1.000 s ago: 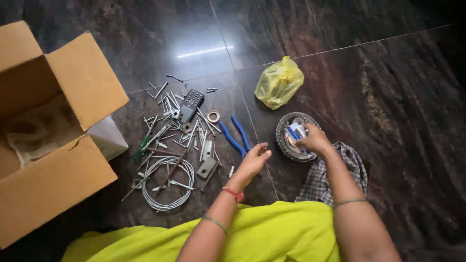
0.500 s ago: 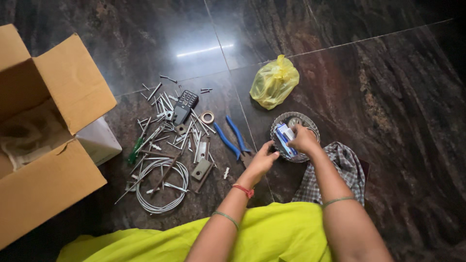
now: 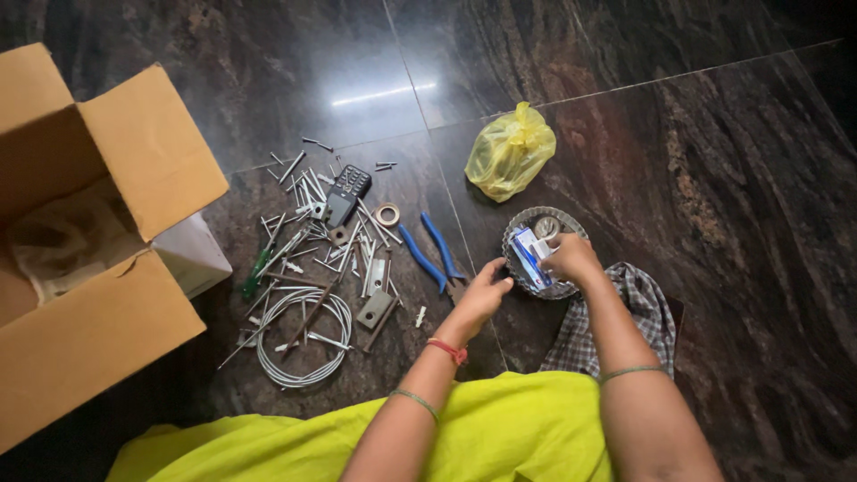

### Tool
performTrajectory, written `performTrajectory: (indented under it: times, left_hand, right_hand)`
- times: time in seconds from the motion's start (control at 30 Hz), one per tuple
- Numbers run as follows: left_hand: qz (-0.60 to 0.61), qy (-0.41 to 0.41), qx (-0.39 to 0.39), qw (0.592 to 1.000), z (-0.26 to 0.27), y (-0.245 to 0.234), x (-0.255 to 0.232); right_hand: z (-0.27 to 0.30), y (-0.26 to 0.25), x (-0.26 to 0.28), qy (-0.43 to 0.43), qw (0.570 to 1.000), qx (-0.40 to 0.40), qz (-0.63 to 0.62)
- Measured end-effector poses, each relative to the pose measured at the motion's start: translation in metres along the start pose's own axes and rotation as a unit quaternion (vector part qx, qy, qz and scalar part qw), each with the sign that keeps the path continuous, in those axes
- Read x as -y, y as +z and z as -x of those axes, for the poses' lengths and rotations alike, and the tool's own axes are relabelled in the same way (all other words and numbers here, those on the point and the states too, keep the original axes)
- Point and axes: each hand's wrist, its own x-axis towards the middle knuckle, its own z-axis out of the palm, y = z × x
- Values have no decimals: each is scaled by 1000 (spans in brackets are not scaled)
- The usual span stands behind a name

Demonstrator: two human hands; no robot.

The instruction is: The person opens a cardboard box and removes various items including a fan box, a plastic bag, a glass plate, pliers, a screwdriver, a remote, and metal fasteners. They place the items on the floor and begin sorting them into groups.

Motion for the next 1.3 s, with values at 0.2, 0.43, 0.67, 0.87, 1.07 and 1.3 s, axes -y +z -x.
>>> performTrajectory:
  times: [0.2, 0.43, 0.67, 0.87, 1.07, 1.3]
  left_hand:
    - [-32, -58, -47, 997, 31, -34, -20]
    - [-56, -20, -80, 995, 112, -153, -28]
    - [-78, 54, -157, 983, 202, -249, -56]
    - [-16, 19, -222, 975, 206, -280, -59]
    - [53, 94, -210, 972, 188, -296, -64]
    - [-55, 40, -253, 965, 178, -287, -68]
  right_hand:
    - [42, -26, 50, 5, 994, -76, 82]
    - [101, 2, 136, -266, 943, -110, 167]
    - [116, 83, 209, -385, 913, -45, 125]
    - [112, 156, 240, -357, 931, -68, -28]
    - [112, 181, 248, -392, 906, -100, 123]
    - [124, 198, 265, -399, 893, -49, 202]
